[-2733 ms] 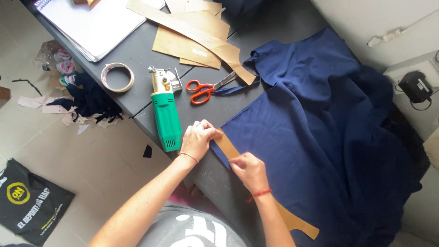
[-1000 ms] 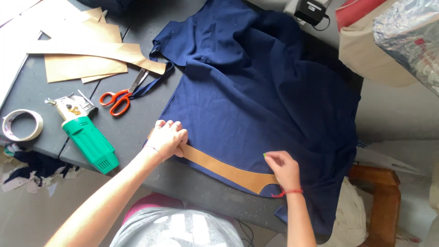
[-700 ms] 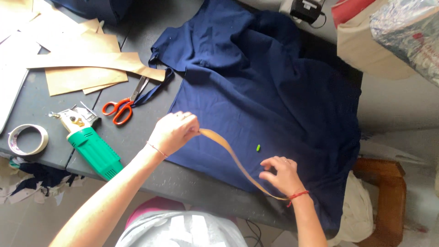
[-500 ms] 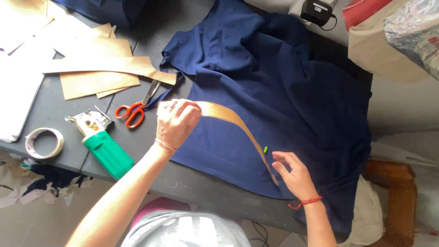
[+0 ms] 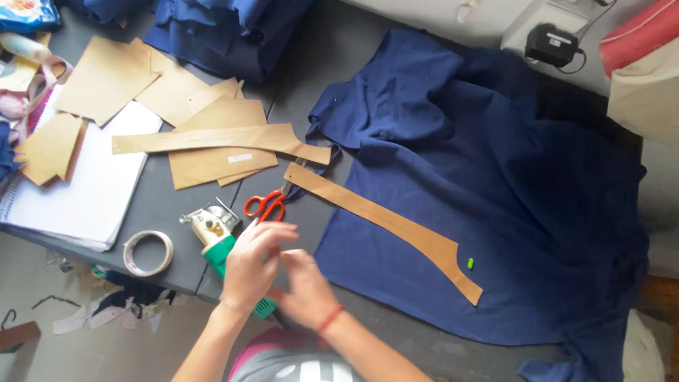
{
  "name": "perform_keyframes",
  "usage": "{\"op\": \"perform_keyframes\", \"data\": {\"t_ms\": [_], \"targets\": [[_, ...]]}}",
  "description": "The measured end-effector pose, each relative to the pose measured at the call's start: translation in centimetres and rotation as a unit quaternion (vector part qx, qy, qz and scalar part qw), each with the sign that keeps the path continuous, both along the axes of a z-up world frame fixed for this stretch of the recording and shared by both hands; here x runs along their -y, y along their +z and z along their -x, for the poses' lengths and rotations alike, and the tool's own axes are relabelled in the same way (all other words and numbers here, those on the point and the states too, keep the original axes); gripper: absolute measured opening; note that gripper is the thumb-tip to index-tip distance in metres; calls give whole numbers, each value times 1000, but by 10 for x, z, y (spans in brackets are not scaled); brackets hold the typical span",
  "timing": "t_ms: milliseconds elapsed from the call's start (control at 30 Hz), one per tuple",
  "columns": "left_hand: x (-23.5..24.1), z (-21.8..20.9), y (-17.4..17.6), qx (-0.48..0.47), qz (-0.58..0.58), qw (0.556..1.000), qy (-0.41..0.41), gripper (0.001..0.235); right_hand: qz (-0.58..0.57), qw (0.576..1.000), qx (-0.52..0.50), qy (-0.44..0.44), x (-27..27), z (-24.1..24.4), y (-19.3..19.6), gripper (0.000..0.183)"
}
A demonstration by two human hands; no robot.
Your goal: Cutting fabric pieces using cardboard templates, an electric rotary cutter, and scissors
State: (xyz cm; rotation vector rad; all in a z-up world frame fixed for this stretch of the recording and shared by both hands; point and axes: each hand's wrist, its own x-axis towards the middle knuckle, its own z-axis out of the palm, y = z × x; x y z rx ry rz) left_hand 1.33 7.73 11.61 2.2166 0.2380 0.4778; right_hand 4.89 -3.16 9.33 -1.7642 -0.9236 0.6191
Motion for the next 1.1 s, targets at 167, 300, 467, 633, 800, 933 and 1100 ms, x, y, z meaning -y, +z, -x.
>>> {"op": "perform_keyframes", "data": {"t_ms": [167, 300, 467, 633, 800, 933, 1100], "targets": [[-16, 45, 21, -33, 63, 994, 87, 26, 171, 980, 98, -41, -77, 45, -41, 25], [-29, 71, 26, -10, 72, 989, 126, 22, 172, 972, 66, -144, -97, 50, -42, 59], [-35, 80, 18, 4, 79, 985, 154, 20, 255, 957, 63, -124, -90, 47, -39, 66], [-25, 57, 14, 15, 105, 985, 133, 20, 240, 961, 20, -139, -35, 24, -23, 59], [9, 12, 4, 48, 102, 990, 89, 23, 99, 967, -38, -232, 90, -6, 13, 53], [58, -41, -15, 31, 69, 997, -20, 25, 31, 934, -185, -305, 200, 9, 26, 53], [136, -94, -58, 26, -183, 913, -364, 32, -44, 686, -468, -555, 292, 65, 0, 36]]}}
